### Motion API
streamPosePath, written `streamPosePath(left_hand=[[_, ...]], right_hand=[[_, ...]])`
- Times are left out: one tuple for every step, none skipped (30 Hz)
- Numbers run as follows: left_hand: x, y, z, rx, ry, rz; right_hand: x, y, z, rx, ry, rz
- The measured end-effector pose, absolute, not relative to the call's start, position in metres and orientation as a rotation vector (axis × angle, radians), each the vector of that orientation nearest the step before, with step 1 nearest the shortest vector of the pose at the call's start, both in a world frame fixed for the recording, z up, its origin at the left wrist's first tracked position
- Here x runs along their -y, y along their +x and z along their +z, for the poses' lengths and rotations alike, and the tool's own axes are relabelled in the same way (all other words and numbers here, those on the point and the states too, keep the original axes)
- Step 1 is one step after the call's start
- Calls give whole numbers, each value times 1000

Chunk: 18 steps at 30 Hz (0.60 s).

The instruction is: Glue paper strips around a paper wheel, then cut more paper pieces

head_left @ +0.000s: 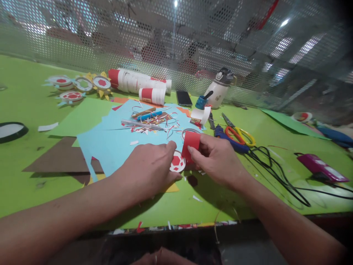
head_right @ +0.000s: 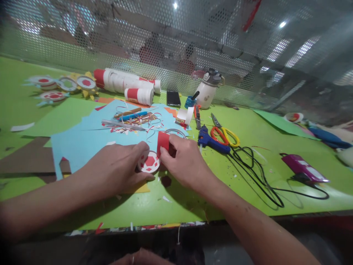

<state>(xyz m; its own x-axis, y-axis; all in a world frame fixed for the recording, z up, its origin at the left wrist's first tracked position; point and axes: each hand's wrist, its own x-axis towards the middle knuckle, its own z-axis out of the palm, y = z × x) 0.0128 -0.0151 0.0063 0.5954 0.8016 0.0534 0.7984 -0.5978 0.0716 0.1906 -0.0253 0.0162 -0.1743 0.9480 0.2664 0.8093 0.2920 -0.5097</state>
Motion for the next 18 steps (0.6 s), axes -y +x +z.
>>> streamPosePath(left_hand=[[15,13,7,-1387,2766,120],[15,13,7,-1385,2765,117],[15,13,7,-1386,2766,115],[15,13,8,-1383,2771,114],[16,13,8,-1385,2776,115],[16,13,9,-1387,2783,115],[17,13,9,-1390,2788,110],[17,13,10,-1390,2791,101],[18,14,11,-1393,2790,90],[19,14,12,-1395,2790,78],[20,14,13,-1400,2791,69],[20,15,14,-1403,2793,61],[21,15,15,-1403,2799,57],[22,15,16,-1399,2807,57],[22,15,16,-1394,2812,56],[23,15,17,-1388,2814,53],[23,15,17,-1387,2815,53],[24,16,18,-1385,2815,52]], right_hand=[[26,191,16,2038,-1556,324],[26,191,17,2046,-1548,292],[27,190,17,2054,-1536,245],[28,190,18,2059,-1523,194],[29,190,18,2063,-1511,152],[30,189,18,2067,-1502,122],[30,189,18,2075,-1500,110],[31,188,18,2084,-1502,105],[32,188,18,2092,-1506,100],[32,187,17,2100,-1510,85],[33,187,17,2106,-1509,55],[33,186,17,2110,-1503,16],[34,185,16,2119,-1493,-22],[34,185,16,2129,-1481,-60],[35,184,15,2142,-1471,-93],[35,183,15,2153,-1463,-126],[36,183,15,2163,-1458,-153],[36,182,15,2173,-1456,-173]])
